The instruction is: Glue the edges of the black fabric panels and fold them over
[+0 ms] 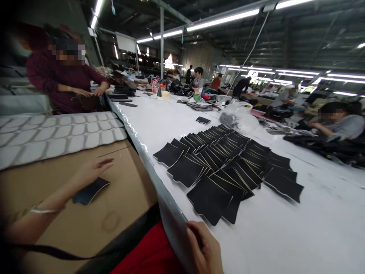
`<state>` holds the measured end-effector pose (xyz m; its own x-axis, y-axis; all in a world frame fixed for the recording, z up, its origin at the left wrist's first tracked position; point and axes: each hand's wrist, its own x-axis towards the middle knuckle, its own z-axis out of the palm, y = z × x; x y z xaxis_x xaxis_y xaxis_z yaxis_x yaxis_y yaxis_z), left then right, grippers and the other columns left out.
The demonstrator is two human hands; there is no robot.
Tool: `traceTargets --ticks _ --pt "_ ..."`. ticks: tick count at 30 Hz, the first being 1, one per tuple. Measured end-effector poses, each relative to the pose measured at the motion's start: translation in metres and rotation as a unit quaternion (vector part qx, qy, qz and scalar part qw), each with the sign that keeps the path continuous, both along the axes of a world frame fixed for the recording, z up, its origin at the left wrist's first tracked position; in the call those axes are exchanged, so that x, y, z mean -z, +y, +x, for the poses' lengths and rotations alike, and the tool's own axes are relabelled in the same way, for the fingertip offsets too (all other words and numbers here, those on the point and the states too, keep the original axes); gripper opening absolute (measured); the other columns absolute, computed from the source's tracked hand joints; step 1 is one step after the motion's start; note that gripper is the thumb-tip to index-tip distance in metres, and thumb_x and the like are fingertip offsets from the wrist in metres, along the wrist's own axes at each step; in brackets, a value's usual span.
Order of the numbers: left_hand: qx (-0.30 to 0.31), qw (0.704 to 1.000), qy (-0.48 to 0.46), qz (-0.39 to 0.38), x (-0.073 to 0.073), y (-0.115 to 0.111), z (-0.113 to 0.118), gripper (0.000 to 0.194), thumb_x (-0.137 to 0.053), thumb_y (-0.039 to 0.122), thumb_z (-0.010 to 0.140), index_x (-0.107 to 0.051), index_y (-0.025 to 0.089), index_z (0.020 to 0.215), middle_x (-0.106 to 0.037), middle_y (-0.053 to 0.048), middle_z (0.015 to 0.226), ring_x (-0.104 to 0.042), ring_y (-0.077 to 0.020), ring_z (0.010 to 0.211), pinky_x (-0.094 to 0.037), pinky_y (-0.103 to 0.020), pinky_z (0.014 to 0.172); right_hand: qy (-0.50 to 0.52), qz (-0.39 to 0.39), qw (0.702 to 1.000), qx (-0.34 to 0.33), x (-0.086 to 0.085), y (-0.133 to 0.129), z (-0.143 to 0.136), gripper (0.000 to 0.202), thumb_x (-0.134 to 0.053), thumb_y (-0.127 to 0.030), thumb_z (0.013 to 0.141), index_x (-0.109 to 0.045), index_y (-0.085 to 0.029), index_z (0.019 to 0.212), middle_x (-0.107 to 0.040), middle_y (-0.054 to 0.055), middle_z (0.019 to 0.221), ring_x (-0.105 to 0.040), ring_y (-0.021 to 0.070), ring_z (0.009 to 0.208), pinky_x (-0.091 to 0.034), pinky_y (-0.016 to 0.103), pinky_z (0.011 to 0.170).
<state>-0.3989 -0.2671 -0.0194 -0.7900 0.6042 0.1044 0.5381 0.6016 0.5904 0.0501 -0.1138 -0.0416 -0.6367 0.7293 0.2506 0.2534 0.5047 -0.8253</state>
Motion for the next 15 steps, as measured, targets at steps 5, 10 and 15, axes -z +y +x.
traceTargets --ticks 5,10,15 --pt "0.167 0.985 0.023 -0.026 -0.013 0.176 0.044 0.085 -0.067 0.046 0.076 -0.036 0.010 0.146 -0.052 -0.016 0.142 -0.054 -0.0267 0.124 -0.041 -0.031 0.102 0.018 0.002 1.000 0.014 0.006 0.000 0.005 0.025 -0.055 -0.042 0.092 -0.072 -0.023 0.095 -0.073 0.006 0.092 -0.070 0.0207 0.085 -0.056 0.023 0.075" --pt "0.138 0.988 0.043 -0.062 -0.002 0.246 0.060 0.082 -0.073 0.034 0.068 -0.042 0.009 0.139 -0.067 -0.017 0.119 -0.062 -0.0294 0.110 -0.047 -0.033 0.088 0.038 0.047 0.998 -0.007 0.019 0.004 0.008 0.021 -0.054 -0.034 0.093 -0.070 -0.024 0.100 -0.073 0.006 0.091 -0.070 0.0192 0.084 -0.055 0.022 0.076" --pt "0.126 0.989 0.051 -0.062 0.012 0.247 0.047 0.056 -0.072 0.049 0.064 -0.064 0.014 0.107 -0.070 -0.014 0.103 -0.062 -0.0336 0.106 -0.047 -0.035 0.084 0.056 0.059 0.997 0.007 0.028 0.003 0.000 0.019 -0.053 -0.035 0.092 -0.069 -0.026 0.097 -0.071 0.003 0.084 -0.068 0.0177 0.076 -0.052 0.023 0.070"
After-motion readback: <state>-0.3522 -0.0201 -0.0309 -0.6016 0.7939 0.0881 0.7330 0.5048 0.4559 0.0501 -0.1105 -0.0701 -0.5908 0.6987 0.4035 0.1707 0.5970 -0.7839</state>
